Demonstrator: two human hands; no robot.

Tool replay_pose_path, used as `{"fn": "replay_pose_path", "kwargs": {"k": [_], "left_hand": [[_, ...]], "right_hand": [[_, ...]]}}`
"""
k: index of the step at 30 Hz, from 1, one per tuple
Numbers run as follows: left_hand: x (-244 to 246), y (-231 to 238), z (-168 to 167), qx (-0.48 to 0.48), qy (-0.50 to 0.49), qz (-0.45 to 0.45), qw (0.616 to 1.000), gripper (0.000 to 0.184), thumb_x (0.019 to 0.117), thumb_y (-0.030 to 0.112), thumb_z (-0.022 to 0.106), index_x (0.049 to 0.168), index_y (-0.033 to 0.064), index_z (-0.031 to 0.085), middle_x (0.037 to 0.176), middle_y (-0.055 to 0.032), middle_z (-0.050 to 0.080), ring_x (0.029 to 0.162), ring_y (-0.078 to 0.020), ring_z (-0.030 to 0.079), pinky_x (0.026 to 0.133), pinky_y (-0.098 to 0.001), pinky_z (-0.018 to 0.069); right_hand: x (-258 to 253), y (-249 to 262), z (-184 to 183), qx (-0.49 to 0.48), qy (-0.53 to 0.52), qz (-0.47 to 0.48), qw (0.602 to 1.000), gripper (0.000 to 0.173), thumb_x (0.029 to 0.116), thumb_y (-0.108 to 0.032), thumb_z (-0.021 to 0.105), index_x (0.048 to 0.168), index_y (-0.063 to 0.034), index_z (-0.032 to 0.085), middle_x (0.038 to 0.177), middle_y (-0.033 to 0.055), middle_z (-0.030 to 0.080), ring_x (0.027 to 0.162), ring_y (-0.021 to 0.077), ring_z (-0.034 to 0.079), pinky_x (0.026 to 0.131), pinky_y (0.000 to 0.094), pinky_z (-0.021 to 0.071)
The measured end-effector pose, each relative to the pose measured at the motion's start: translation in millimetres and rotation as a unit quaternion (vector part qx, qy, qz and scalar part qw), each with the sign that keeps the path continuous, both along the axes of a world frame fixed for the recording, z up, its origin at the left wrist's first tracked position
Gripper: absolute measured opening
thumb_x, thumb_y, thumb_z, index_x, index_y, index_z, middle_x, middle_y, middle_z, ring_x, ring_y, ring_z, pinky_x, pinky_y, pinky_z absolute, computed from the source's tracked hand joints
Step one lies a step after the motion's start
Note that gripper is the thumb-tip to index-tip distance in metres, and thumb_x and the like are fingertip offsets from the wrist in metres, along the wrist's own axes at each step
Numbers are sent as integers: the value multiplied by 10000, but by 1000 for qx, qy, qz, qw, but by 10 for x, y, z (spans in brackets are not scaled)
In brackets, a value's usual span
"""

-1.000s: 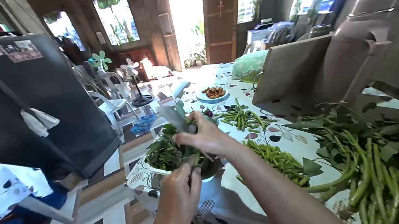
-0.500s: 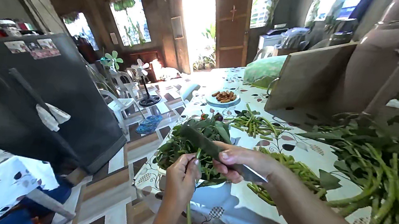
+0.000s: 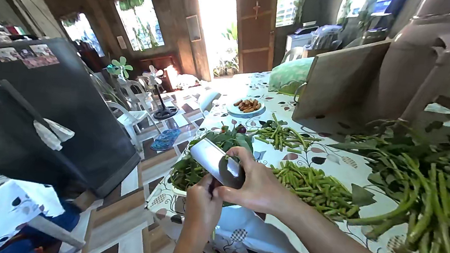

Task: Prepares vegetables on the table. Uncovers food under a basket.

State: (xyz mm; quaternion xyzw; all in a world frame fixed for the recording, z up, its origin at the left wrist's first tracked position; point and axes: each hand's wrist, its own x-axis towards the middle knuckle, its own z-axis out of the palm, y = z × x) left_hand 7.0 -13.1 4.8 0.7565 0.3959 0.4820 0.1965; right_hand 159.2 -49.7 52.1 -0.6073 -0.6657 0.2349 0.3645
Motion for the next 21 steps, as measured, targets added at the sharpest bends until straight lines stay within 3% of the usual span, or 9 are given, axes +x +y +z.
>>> {"fn": "replay_pose_path", "kwargs": {"k": [2,4,5,8,10,12,21], "left_hand": [[22,-43,12,15,25,30,999,140,912,41,634,988,-26,730,774,-78,710,696,-95,676,681,-275,554],[15,-71,-39,16,20,5,1000,169,974,102,589,956,1,723,688,-13,636,570,-20,578,563,-182,499],[6,-85,-53,9,12,-13,1000,200,995,117,570,993,-6,728,687,-3,628,549,0,552,543,-156,480],[-3,-24,-69,-38,-28,-46,998,233,1030,107,530,1097,-33,704,686,24,604,540,34,522,522,-124,449],[22,28,-47,-75,-60,-74,993,246,1048,90,504,1140,-46,687,675,38,595,527,28,508,496,-128,430],[92,26,-6,-101,-71,-112,986,263,1060,86,470,1162,-47,673,673,45,600,514,20,506,487,-137,432],[780,-89,30,-118,-1,-249,961,299,1085,115,420,1168,-47,657,696,39,607,546,2,532,536,-165,471]], "right_hand": [[-79,90,-2,-1,17,-33,999,831,773,-582,750,1419,-137,475,1000,116,680,941,271,666,819,512,531],[-45,201,24,8,97,-67,993,777,825,-488,785,1413,-92,467,959,167,679,879,311,669,777,544,537],[34,237,59,-3,144,-66,987,747,863,-442,782,1424,-99,429,955,159,664,832,280,654,744,505,541],[316,182,76,-36,273,46,960,501,960,-394,644,1318,-149,394,745,-17,497,520,34,436,477,193,389],[458,67,18,-71,312,139,937,508,913,-462,598,1279,-177,392,725,-67,478,486,-9,414,453,139,377],[543,-60,-73,-80,332,180,922,564,869,-528,633,1251,-181,406,743,-86,505,491,-28,431,461,119,394],[1023,-479,-342,-67,398,205,891,656,824,-645,697,1235,-210,429,788,-112,541,524,-58,457,473,88,399]]}}
